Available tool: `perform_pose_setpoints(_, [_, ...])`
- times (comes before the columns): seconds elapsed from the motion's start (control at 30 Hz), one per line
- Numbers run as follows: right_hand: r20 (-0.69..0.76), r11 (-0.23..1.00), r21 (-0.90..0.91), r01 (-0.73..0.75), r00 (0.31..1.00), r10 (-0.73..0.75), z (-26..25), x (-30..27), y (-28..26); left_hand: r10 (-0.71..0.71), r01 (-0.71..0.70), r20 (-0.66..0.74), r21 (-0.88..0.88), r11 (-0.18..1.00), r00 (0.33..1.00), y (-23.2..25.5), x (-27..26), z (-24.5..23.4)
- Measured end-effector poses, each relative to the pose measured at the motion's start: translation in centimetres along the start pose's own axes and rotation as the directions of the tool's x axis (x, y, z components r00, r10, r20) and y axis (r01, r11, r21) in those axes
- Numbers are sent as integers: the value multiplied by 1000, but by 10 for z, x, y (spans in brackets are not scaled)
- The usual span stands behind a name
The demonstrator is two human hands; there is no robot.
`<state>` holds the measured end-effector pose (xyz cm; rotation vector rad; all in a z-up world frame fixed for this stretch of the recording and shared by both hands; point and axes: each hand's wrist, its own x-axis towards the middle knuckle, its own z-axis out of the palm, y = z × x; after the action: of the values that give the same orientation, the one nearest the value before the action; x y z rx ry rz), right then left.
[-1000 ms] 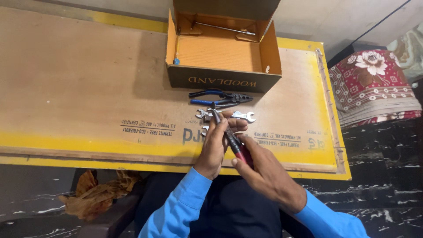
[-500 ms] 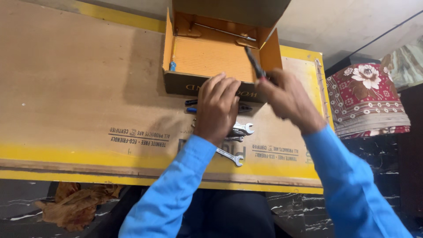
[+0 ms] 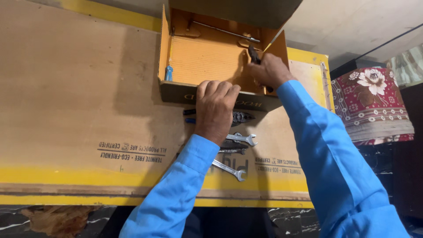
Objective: The person sits on the floor and organizes hand tools by picking up each item from a pile on a plywood sheet and placing it into a cardboard box. The person handles wrenches, pliers, a screwdriver, and a hammer, arranging them inside the box.
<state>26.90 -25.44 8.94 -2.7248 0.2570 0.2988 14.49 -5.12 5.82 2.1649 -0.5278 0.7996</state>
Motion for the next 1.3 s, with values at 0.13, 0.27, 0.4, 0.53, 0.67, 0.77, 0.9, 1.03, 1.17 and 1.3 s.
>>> perform_pose_setpoints(0.13, [84, 984, -159, 81, 994, -69, 16, 20, 16, -23, 23, 23, -4, 1000, 999, 2, 2, -1])
perform_pose_setpoints(0.27, [108, 946, -312, 85, 993, -54, 34, 31, 27, -38, 39, 34, -8, 999, 999, 2, 1, 1])
perform_pose_setpoints(0.4, [140, 921, -391, 0, 988, 60, 38, 37, 31, -41, 41, 50, 5, 999, 998, 2, 1, 1])
perform_pose_setpoints(0.53, [91, 896, -444, 23, 996, 20, 42, 35, 31, -40, 40, 38, -2, 999, 998, 1, 0, 2])
perform_pose_setpoints(0.67, [82, 898, -438, 36, 997, 0, 43, 30, 29, -42, 42, 43, -1, 999, 998, 1, -2, 2])
perform_pose_setpoints(0.77, [96, 898, -441, 11, 995, 35, 42, 29, 22, -36, 36, 32, 2, 999, 999, 1, -1, 2])
perform_pose_setpoints(0.9, [71, 890, -454, -46, 994, 87, 43, 27, 15, -33, 33, 41, 7, 999, 999, 0, -2, 3])
perform_pose_setpoints(1.03, [39, 893, -440, -97, 991, 126, 39, 23, 11, -37, 37, 38, 5, 999, 999, -1, -2, 4])
perform_pose_setpoints(1.17, [55, 874, -474, -104, 988, 147, 38, 23, 10, -34, 34, 35, 12, 999, 999, -1, -3, 4])
perform_pose_setpoints(1.3, [30, 867, -493, -69, 995, 96, 39, 28, 17, -33, 33, 20, 9, 999, 999, -1, -3, 5])
